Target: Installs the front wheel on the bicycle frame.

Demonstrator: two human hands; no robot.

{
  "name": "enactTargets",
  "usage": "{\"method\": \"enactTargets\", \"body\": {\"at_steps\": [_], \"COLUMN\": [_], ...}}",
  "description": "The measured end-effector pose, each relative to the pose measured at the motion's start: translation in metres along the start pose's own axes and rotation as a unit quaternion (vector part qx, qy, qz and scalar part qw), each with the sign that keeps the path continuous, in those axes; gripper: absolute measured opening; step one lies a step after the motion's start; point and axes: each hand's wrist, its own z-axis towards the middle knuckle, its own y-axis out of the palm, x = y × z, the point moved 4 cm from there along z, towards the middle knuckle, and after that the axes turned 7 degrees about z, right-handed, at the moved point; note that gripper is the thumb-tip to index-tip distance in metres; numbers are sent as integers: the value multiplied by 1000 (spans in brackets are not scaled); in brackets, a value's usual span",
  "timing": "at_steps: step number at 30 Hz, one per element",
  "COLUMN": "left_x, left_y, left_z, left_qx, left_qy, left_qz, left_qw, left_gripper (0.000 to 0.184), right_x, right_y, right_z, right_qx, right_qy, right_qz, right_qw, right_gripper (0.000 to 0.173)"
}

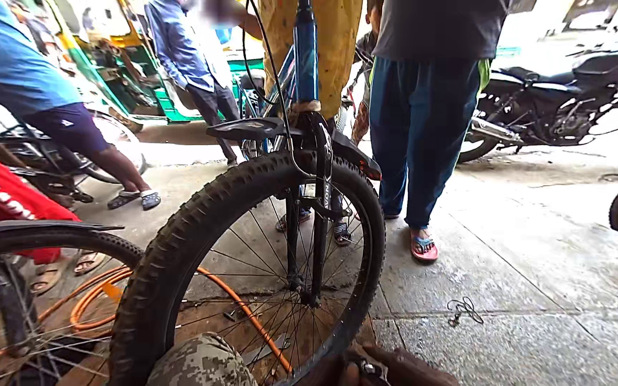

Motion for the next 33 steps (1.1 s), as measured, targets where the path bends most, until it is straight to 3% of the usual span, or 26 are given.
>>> {"method": "enactTargets", "body": {"at_steps": [3, 6, 12, 15, 19, 22, 26, 30, 33], "left_x": [25, 49, 102, 109, 114, 113, 113, 113, 114], "left_y": [3, -3, -33, -33, -20, -24, -22, -13, -14], "left_z": [23, 53, 147, 191, 213, 220, 227, 229, 234], "left_qx": [68, 81, 82, 82, 69, 95, 146, 197, 229], "left_qy": [-42, -107, -65, -109, -128, -49, 79, 178, 189], "left_qz": [23, 6, 66, 15, -30, 131, 336, 397, 440], "left_qw": [997, 991, 992, 991, 989, 986, 927, 879, 848], "left_gripper": [24, 31, 23, 23, 17, 21, 26, 17, 16], "right_x": [-10, -11, 1, 10, 21, 33, 42, 43, 40], "right_y": [3, 4, -13, -10, -11, -11, -2, 3, 5], "right_z": [29, 62, 131, 158, 185, 201, 210, 211, 211], "right_qx": [19, 50, 161, 154, 122, 95, 42, 8, 10], "right_qy": [-35, -75, -106, -118, -127, -117, -132, -148, -165], "right_qz": [37, 59, 44, 68, 106, 119, 133, 127, 143], "right_qw": [999, 994, 980, 979, 979, 981, 981, 981, 976], "right_gripper": [32, 27, 25, 26, 26, 25, 23, 40, 37]}}
